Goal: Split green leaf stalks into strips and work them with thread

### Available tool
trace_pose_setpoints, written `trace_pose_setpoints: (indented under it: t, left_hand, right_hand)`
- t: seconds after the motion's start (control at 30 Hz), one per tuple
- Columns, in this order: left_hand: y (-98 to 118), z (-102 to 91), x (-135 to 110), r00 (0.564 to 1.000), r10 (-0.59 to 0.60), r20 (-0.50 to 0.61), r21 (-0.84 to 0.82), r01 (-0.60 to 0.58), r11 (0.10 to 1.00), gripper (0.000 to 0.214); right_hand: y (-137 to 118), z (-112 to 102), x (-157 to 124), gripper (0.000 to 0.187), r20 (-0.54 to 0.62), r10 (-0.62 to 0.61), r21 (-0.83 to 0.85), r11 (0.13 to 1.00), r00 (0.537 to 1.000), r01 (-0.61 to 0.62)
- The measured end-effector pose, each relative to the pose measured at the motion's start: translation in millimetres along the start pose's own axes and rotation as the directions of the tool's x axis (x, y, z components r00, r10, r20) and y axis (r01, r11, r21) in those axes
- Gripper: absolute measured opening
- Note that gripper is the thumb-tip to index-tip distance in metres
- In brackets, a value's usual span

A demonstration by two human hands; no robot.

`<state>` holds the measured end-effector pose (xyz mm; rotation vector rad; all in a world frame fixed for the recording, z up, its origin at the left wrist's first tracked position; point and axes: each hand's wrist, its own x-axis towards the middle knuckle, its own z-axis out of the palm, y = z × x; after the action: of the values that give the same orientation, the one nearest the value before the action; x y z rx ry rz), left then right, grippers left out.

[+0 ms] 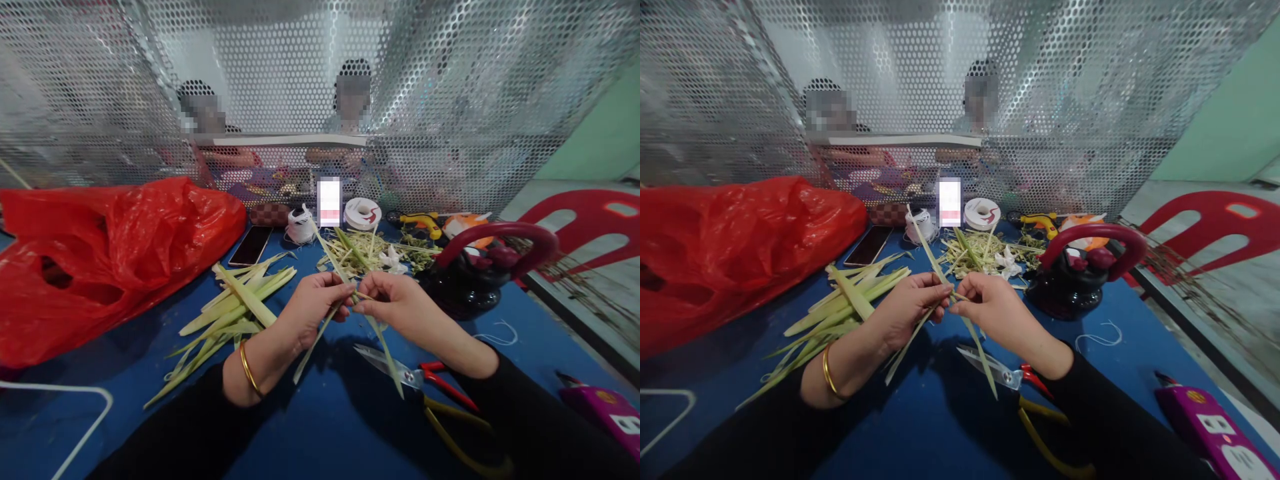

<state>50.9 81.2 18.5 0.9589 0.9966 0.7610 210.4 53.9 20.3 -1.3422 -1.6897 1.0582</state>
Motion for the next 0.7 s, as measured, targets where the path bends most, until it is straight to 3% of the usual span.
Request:
trace_pose_setpoints:
  t: [0.3, 0.5, 0.7]
  left_hand:
    - [2.2, -2.1, 1.1, 0.995, -0.088, 0.050, -0.049, 0.090, 0.995, 0.023]
    - [6.6, -4.2, -1.7, 0.993, -0.072, 0.098, 0.111, 0.061, 0.992, 0.022]
    - [6.0, -6.0, -0.8, 0.991, -0.081, 0.107, 0.095, 0.070, 0.993, 0.019]
  right_hand:
    - [0.2, -2.9, 1.4, 0.013, 0.025, -0.037, -0.045, 0.998, 0.999, 0.038]
    - [1.6, -3.4, 0.7, 0.015, -0.051, -0.068, -0.189, 0.980, 0.996, 0.057]
    - [-3.8, -9.8, 1.4, 0.018, 0.020, -0.071, -0.115, 0.991, 0.997, 0.073]
